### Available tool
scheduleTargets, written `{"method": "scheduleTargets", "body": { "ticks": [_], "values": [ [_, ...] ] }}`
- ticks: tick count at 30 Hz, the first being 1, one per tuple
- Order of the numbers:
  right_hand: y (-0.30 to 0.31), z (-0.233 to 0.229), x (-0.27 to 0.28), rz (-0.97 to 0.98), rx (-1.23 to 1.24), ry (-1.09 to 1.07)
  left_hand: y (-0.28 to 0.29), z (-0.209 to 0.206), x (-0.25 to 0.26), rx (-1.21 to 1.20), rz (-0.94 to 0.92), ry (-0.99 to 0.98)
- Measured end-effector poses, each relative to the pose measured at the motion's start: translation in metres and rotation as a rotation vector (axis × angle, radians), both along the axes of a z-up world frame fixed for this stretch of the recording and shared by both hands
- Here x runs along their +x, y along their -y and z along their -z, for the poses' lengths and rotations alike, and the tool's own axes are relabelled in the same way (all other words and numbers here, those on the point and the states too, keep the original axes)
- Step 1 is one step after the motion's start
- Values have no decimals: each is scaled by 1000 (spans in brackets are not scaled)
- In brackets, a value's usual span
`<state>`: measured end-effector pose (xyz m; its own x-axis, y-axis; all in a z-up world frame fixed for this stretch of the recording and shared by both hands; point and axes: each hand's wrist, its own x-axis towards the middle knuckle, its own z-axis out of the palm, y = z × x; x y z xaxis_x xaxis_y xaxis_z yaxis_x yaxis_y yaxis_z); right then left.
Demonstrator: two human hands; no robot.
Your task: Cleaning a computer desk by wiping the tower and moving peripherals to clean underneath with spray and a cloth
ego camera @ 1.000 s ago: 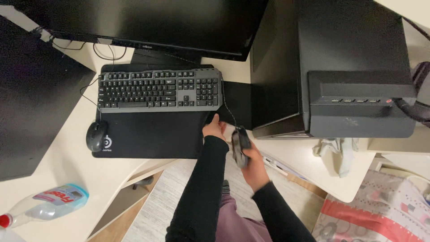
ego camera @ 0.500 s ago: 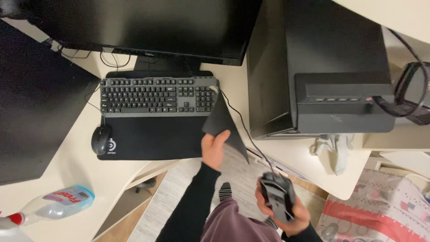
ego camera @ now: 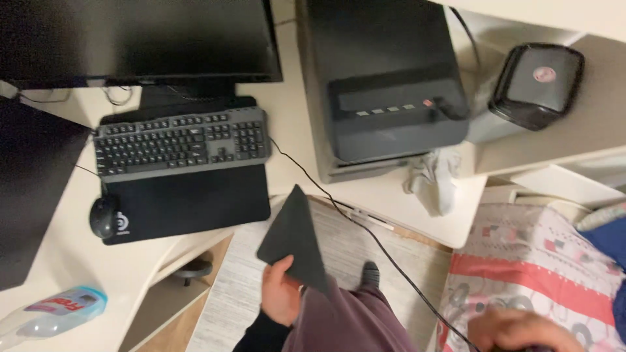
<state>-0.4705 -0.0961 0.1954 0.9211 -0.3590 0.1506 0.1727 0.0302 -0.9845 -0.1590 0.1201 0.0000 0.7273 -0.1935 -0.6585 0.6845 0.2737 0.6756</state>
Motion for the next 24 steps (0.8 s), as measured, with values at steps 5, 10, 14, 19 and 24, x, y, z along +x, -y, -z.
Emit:
{"method": "scheduleTargets", "body": {
  "ticks": [5, 10, 14, 19, 24],
  "values": [
    [58, -1, -27, -223, -213, -809, 51, -10, -82, -253, 270, -517],
    [95, 25, -48, 148, -264, -1048, 118, 28, -151, -252, 239, -686],
    [103, 46, -21, 512, -242, -1132, 160, 118, -158, -257, 131, -549],
    [90, 110, 14, 508, 171, -1035, 178, 45, -155, 130, 420, -294],
    [139, 203, 27, 584, -23, -840, 179, 162, -195, 74, 607, -272]
  ]
}}
